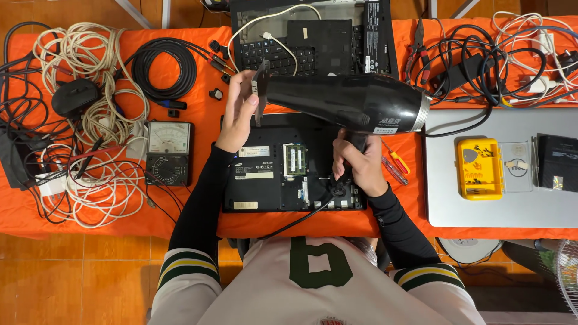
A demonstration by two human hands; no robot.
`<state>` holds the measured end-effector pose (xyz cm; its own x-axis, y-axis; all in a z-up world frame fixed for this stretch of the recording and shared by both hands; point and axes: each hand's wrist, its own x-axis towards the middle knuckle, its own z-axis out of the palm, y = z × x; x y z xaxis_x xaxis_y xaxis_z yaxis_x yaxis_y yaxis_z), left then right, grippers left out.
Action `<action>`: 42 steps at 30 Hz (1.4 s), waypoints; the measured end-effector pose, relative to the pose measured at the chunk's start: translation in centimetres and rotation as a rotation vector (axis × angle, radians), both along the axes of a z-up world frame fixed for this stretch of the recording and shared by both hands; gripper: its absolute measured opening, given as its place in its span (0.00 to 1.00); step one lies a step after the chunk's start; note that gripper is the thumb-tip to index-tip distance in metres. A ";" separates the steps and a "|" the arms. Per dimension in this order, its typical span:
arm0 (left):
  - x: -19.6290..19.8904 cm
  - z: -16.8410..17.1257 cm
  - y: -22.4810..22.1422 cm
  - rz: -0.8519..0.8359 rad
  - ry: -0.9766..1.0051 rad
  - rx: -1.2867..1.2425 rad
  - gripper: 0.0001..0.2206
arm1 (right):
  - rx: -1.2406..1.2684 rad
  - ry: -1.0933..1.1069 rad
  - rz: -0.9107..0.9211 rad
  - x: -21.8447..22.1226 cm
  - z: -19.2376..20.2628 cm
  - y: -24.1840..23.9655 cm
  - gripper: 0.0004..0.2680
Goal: The person is disassembling a laptop and examining/heating internal components like the hard drive and SSD.
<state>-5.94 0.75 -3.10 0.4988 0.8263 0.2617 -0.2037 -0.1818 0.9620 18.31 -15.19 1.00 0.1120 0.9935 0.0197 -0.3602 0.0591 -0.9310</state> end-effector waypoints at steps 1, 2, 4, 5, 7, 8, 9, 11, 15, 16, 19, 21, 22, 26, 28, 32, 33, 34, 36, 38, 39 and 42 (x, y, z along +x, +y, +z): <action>0.0 -0.2 0.0 0.005 0.002 -0.005 0.21 | -0.006 0.009 0.002 0.0 0.1 0.0 0.01; 0.1 -0.1 -0.1 0.002 0.002 -0.005 0.21 | -0.005 0.009 -0.001 -0.1 0.3 -0.1 0.01; 0.2 0.3 -0.1 0.026 0.005 0.019 0.21 | -0.013 0.025 -0.004 -0.2 0.7 0.0 0.02; 0.3 0.3 -0.1 0.023 0.006 0.022 0.21 | -0.010 0.026 -0.007 0.1 0.3 -0.1 0.02; 0.3 0.2 0.0 0.007 -0.046 0.064 0.21 | 0.009 0.015 0.003 0.3 -0.6 -0.2 0.01; 0.3 0.3 0.0 0.006 -0.042 0.065 0.21 | 0.010 0.019 0.002 0.3 -0.3 -0.2 0.01; 0.3 0.3 0.0 0.014 -0.039 0.053 0.21 | -0.006 0.041 0.003 0.3 0.0 -0.2 0.01; 0.3 0.3 0.1 0.023 -0.033 0.041 0.21 | -0.023 0.066 0.004 0.2 0.4 -0.1 0.02; 0.2 0.1 0.1 0.012 -0.044 0.116 0.21 | -0.051 0.086 0.001 0.1 0.7 0.0 0.04; 0.1 0.1 0.3 0.030 -0.014 0.106 0.21 | -0.044 0.071 0.002 0.2 0.7 0.1 0.04; 0.0 -0.5 0.5 0.017 -0.068 0.110 0.20 | -0.058 0.055 0.008 0.3 0.3 0.2 0.03; 0.0 -0.4 0.4 0.016 -0.085 0.105 0.21 | -0.068 0.063 0.011 0.2 0.3 0.1 0.03; 0.0 -0.3 0.4 0.012 -0.106 0.107 0.21 | -0.072 0.067 0.012 0.3 0.3 0.1 0.03; 0.0 -0.1 0.5 0.024 -0.094 0.166 0.23 | -0.079 0.090 0.011 0.2 0.7 0.3 0.04; -0.1 -0.3 0.2 0.044 -0.083 0.192 0.22 | -0.077 0.084 0.014 0.3 0.4 0.3 0.03; -0.2 -0.3 0.4 0.026 -0.113 0.145 0.22 | -0.070 0.072 0.021 0.3 0.3 0.2 0.02; -0.3 -0.4 0.3 0.021 -0.101 0.126 0.22 | -0.068 0.069 0.018 0.3 0.2 0.2 0.02; -0.3 -0.3 0.4 0.014 -0.089 0.110 0.22 | -0.063 0.067 0.014 0.3 0.2 0.3 0.02; -0.2 0.8 0.1 0.021 -0.078 0.104 0.23 | -0.064 0.071 0.009 0.3 0.2 0.4 0.02; -0.2 1.3 -0.2 0.035 -0.063 0.088 0.23 | -0.076 0.077 0.012 0.3 0.3 0.4 0.02; -0.2 1.3 -0.2 0.047 -0.080 0.007 0.25 | -0.079 0.078 0.008 0.2 0.3 0.4 0.03; -0.3 1.2 0.3 0.049 -0.136 -0.046 0.26 | -0.083 0.073 0.012 0.1 0.3 0.4 0.03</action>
